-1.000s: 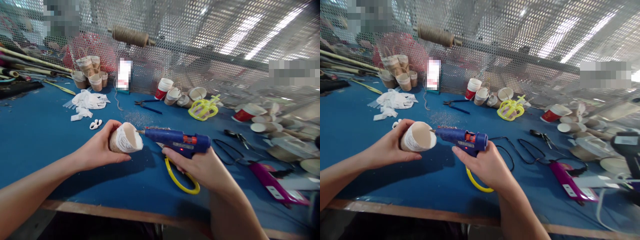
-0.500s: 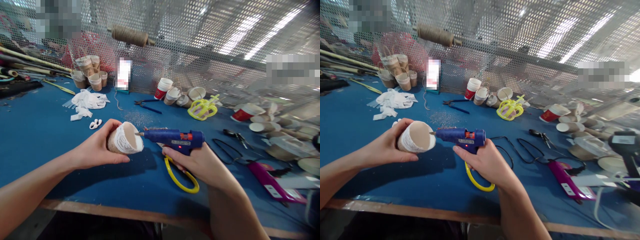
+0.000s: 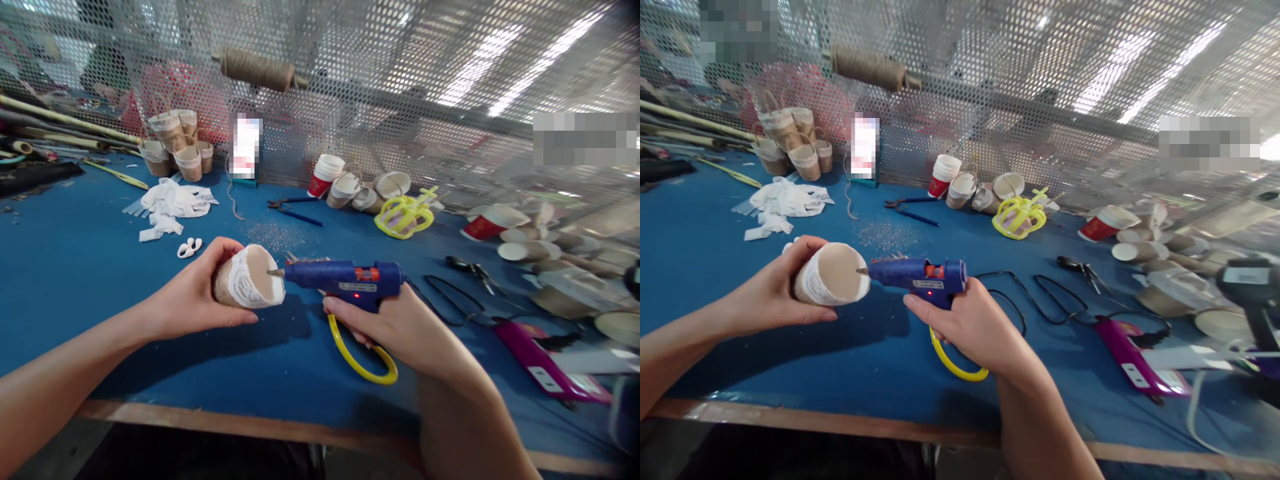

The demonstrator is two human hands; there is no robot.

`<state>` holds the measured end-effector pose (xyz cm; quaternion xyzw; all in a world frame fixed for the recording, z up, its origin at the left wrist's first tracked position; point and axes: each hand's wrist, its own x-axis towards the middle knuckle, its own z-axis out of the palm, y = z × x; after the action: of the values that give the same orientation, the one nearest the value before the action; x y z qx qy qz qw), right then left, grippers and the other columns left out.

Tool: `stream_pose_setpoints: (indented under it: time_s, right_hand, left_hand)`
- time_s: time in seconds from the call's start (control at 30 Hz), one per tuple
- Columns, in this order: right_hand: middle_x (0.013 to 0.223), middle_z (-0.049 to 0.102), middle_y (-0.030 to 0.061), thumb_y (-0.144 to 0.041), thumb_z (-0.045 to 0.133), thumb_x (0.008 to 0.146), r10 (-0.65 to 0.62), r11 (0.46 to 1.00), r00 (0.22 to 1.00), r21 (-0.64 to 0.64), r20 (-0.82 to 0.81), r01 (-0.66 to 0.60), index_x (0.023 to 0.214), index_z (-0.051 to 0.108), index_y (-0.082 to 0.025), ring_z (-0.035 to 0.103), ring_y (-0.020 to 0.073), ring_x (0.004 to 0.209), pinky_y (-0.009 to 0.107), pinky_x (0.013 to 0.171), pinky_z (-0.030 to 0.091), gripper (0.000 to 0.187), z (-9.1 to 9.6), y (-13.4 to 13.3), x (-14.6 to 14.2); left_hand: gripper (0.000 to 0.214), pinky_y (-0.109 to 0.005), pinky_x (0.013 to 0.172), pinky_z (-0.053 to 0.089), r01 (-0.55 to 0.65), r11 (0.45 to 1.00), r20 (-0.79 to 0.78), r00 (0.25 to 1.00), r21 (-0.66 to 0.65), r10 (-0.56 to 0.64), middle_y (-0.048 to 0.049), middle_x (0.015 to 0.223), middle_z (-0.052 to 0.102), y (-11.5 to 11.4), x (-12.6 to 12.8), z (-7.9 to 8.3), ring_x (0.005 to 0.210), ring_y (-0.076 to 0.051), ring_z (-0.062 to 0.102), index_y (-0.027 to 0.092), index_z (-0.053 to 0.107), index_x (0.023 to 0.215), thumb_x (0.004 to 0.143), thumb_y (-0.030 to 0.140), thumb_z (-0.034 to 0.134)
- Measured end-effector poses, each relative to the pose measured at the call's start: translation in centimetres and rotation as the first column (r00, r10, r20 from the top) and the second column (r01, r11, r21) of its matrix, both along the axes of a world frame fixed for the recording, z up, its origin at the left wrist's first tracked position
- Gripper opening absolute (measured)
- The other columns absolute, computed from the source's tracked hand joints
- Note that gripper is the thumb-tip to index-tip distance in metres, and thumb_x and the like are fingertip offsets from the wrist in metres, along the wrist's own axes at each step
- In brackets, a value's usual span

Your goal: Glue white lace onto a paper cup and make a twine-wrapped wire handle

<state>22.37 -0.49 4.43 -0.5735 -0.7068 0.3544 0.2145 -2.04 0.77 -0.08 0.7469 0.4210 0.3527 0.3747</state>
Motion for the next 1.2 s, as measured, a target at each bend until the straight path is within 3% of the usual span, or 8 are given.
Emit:
stream_pose_setpoints:
  time_s: [0.27, 0.43, 0.67, 0.77, 0.93, 1.2]
  right_hand:
    - [0.039, 0.046, -0.0029, -0.041, 0.058, 0.073, -0.042, 0.999, 0.999, -0.016, -0.012, 0.042, 0.051, 0.047, -0.022, 0.043, 0.0105, 0.036, 0.025, 0.039, 0.038, 0.031, 0.1, 0.0, 0.2]
    - [0.036, 0.046, -0.0034, -0.041, 0.059, 0.072, 0.009, 0.998, 1.000, -0.067, -0.007, -0.009, 0.044, 0.045, -0.022, 0.042, 0.0097, 0.035, 0.024, 0.040, 0.039, 0.037, 0.4, -0.1, 0.1]
    - [0.038, 0.043, -0.0068, -0.041, 0.054, 0.077, -0.054, 0.999, 0.979, -0.002, -0.199, 0.054, 0.069, 0.056, -0.021, 0.038, 0.0077, 0.034, 0.022, 0.036, 0.033, 0.021, 0.2, -0.3, -0.2]
    - [0.039, 0.043, -0.0055, -0.041, 0.054, 0.078, -0.051, 0.997, 0.983, 0.050, -0.177, 0.061, 0.065, 0.056, -0.022, 0.041, 0.0089, 0.037, 0.023, 0.041, 0.037, 0.023, -0.1, -0.4, -0.4]
    - [0.040, 0.046, -0.0032, -0.043, 0.055, 0.076, -0.116, 0.986, 0.991, 0.113, -0.067, 0.123, 0.049, 0.048, -0.021, 0.043, 0.0096, 0.037, 0.024, 0.042, 0.038, 0.035, -0.5, -0.5, -0.7]
    - [0.038, 0.047, -0.0046, -0.038, 0.060, 0.072, -0.124, 0.975, 0.989, 0.176, -0.080, 0.137, 0.052, 0.049, -0.022, 0.043, 0.0105, 0.035, 0.025, 0.038, 0.038, 0.028, -1.0, -0.3, -1.2]
  left_hand:
    - [0.055, -0.027, 0.074, 0.048, 0.004, 1.000, 0.020, 1.000, 0.007, -0.004, -0.0023, 0.099, 0.051, 0.1, 0.0, -0.2, 0.088, -0.017, 0.054, 0.023, 0.039, 0.106, 0.062, 0.031, 0.072]
    - [0.058, -0.027, 0.073, 0.049, -0.019, 0.999, 0.080, 0.997, -0.034, 0.022, -0.0023, 0.098, 0.052, 0.1, 0.2, -0.2, 0.086, -0.017, 0.055, 0.022, 0.038, 0.106, 0.061, 0.030, 0.073]
    - [0.064, -0.027, 0.083, 0.048, 0.022, 0.998, 0.091, 0.996, -0.060, -0.016, -0.0051, 0.115, 0.053, -0.1, 0.2, 0.0, 0.102, -0.020, 0.054, 0.024, 0.037, 0.122, 0.066, 0.031, 0.069]
    - [0.058, -0.027, 0.080, 0.048, -0.036, 0.998, 0.075, 0.996, -0.058, 0.041, -0.0057, 0.110, 0.056, -0.3, 0.3, 0.0, 0.098, -0.020, 0.056, 0.022, 0.039, 0.120, 0.070, 0.033, 0.065]
    - [0.056, -0.028, 0.075, 0.049, -0.207, 0.978, 0.046, 0.978, 0.038, 0.206, -0.0046, 0.099, 0.057, -0.4, 0.8, 0.1, 0.090, -0.019, 0.057, 0.017, 0.043, 0.108, 0.062, 0.032, 0.071]
    - [0.055, -0.026, 0.069, 0.049, -0.227, 0.967, 0.044, 0.974, 0.112, 0.223, -0.0031, 0.094, 0.055, -0.3, 0.8, -0.2, 0.083, -0.016, 0.057, 0.018, 0.042, 0.104, 0.060, 0.034, 0.072]
